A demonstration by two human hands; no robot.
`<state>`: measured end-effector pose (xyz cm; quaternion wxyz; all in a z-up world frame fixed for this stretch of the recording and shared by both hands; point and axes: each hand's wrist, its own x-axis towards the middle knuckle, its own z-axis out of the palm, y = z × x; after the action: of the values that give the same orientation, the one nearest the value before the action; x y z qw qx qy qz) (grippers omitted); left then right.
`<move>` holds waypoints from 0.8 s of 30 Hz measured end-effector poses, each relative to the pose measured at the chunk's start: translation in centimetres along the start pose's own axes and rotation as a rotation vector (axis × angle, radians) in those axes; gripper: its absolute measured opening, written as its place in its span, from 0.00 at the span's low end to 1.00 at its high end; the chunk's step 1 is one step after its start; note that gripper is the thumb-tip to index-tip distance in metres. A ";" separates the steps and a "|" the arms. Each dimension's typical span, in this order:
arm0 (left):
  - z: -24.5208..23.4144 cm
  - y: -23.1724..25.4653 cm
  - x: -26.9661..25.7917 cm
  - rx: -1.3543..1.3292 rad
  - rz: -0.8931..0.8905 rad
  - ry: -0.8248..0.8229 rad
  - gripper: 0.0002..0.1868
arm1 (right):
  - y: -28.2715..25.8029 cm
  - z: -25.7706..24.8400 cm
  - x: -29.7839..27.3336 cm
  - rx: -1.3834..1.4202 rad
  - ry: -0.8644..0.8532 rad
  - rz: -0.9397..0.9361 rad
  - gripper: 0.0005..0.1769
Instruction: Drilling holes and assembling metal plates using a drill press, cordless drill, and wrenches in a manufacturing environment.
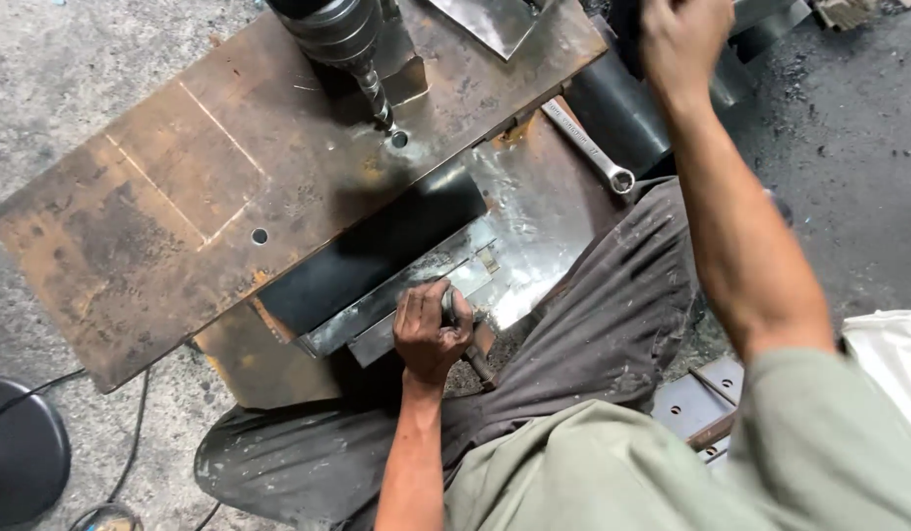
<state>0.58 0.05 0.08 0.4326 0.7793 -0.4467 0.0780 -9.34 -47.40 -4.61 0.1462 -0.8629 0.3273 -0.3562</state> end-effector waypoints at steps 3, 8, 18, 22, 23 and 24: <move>0.0 -0.1 0.1 0.030 0.009 -0.007 0.09 | -2.2 -2.1 -4.9 0.103 0.048 0.295 0.23; -1.1 0.1 -0.5 -0.131 0.022 -0.065 0.07 | 1.4 5.5 -5.2 0.279 -0.541 0.738 0.25; -2.1 1.9 -13.1 -0.201 -0.697 -0.102 0.11 | -1.0 3.1 -4.1 0.751 -0.642 0.477 0.11; 1.0 -4.0 -19.9 0.063 -0.912 -0.377 0.31 | -1.9 0.5 -4.7 0.932 -0.656 0.516 0.13; 1.7 -5.1 -21.2 0.082 -0.854 -0.404 0.34 | -1.4 0.6 -4.9 0.896 -0.638 0.558 0.11; 1.3 -4.4 -20.0 0.084 -0.866 -0.402 0.34 | -0.8 1.6 -4.6 0.897 -0.651 0.559 0.11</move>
<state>-8.14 12.66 -13.57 0.2986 0.9102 -0.1519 -0.2436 -10.32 -43.66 -7.72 0.6748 -0.6633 0.2981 -0.1260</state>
